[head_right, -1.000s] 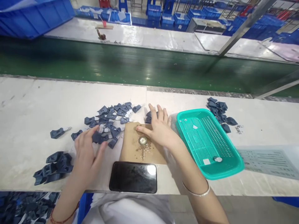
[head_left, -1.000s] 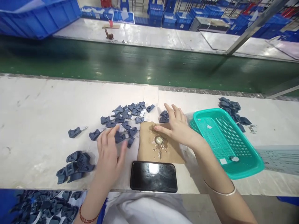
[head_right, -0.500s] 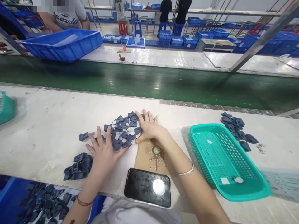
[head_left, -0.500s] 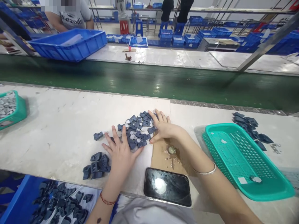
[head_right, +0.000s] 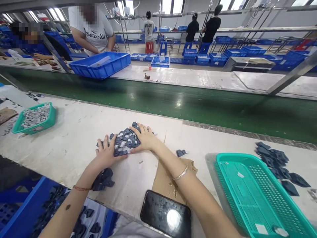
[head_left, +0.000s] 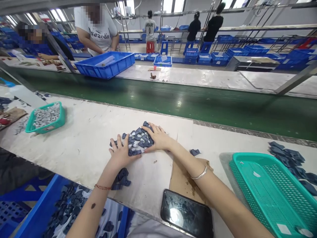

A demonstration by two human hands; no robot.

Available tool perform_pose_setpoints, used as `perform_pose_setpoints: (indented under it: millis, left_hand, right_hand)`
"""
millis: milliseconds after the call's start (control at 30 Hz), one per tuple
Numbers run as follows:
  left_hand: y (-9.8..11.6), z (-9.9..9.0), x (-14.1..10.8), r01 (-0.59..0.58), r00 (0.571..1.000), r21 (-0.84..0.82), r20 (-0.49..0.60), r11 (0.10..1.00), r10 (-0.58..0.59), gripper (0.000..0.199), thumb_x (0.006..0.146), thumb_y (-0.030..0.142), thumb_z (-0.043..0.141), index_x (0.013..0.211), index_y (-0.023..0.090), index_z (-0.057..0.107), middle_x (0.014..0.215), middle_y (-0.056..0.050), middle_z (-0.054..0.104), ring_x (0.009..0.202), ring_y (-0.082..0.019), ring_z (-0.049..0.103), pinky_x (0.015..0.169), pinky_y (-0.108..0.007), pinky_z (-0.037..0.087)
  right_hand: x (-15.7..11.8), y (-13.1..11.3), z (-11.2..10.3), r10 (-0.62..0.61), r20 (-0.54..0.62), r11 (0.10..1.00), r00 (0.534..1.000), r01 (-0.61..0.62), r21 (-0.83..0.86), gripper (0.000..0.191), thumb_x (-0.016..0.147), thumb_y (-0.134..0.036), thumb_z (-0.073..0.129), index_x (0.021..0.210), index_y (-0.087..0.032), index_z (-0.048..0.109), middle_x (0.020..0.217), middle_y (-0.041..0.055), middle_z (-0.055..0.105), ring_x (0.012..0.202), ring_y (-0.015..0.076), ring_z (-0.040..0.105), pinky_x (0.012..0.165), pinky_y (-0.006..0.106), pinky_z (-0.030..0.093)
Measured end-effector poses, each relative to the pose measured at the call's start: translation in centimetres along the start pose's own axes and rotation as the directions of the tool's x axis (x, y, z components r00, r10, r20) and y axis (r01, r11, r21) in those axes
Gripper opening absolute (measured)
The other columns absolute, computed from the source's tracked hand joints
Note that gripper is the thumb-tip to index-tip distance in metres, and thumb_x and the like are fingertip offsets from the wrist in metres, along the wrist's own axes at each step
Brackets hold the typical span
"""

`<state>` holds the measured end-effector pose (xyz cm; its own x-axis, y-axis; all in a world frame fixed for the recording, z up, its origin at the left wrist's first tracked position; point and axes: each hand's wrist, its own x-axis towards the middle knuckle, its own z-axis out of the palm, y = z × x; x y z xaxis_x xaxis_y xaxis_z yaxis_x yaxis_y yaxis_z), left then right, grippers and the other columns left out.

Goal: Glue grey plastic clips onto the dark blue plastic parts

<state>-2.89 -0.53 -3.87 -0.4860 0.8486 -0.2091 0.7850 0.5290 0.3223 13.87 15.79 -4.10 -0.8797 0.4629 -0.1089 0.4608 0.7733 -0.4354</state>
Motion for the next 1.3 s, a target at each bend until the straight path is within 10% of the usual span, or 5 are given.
perform_pose_setpoints:
  millis: [367,533,800,967,1300]
  left_hand:
    - [-10.8,-3.0,4.5,-0.016,0.950,-0.099,-0.311,0.995,-0.015,0.097,0.085,0.064,0.061,0.164,0.015,0.035,0.175,-0.027,0.021,0.165,-0.053,0.011,0.129,-0.072,0.021]
    - [-14.1,-4.4,4.8,0.060,0.877,-0.139,-0.465,0.988,-0.119,0.094,0.089,0.066,0.051,0.160,0.006,0.036,0.172,-0.031,0.024,0.164,-0.050,0.017,0.132,-0.067,0.018]
    - [-16.3,-4.1,3.8,-0.019,0.909,-0.092,-0.416,0.996,-0.021,0.102,0.081,0.072,0.058,0.162,0.013,0.038,0.177,-0.024,0.022,0.165,-0.052,0.014,0.132,-0.067,0.019]
    - [-16.6,-4.0,4.1,-0.063,0.898,-0.084,-0.439,0.995,0.020,0.103,0.084,0.076,0.052,0.164,0.012,0.035,0.177,-0.024,0.020,0.165,-0.051,0.013,0.133,-0.068,0.016]
    - [-17.5,-3.3,4.3,-0.120,0.864,-0.052,-0.498,0.991,0.078,0.091,0.089,0.070,0.046,0.157,0.009,0.042,0.170,-0.027,0.030,0.161,-0.046,0.026,0.134,-0.062,0.023]
  right_hand:
    - [10.8,-7.9,2.0,-0.195,-0.151,0.980,0.969,0.184,-0.081,0.094,0.092,-0.065,0.072,0.166,-0.019,0.038,0.173,0.0254,0.033,0.160,0.0381,0.034,0.129,0.053,0.028]
    - [12.0,-11.8,0.7,-0.250,-0.167,0.966,0.954,0.233,-0.114,0.075,0.106,-0.056,0.053,0.168,-0.018,0.034,0.179,0.0174,0.027,0.168,0.0296,0.016,0.136,0.054,0.000]
    - [-2.5,1.4,-6.2,0.051,0.106,0.996,0.993,-0.043,-0.078,0.125,0.074,-0.082,0.076,0.173,-0.024,0.025,0.180,0.0251,0.012,0.165,0.0550,0.007,0.123,0.085,0.005]
    - [-12.7,7.8,-5.0,0.231,0.139,0.972,0.963,-0.222,-0.078,0.114,0.087,-0.086,0.056,0.174,-0.022,0.020,0.181,0.0231,0.009,0.168,0.0465,0.004,0.130,0.074,0.008]
    - [-6.8,6.2,-1.4,0.029,-0.026,0.998,0.999,-0.030,-0.063,0.089,0.098,-0.079,0.046,0.167,-0.023,0.040,0.177,0.0196,0.030,0.167,0.0375,0.021,0.134,0.067,0.008]
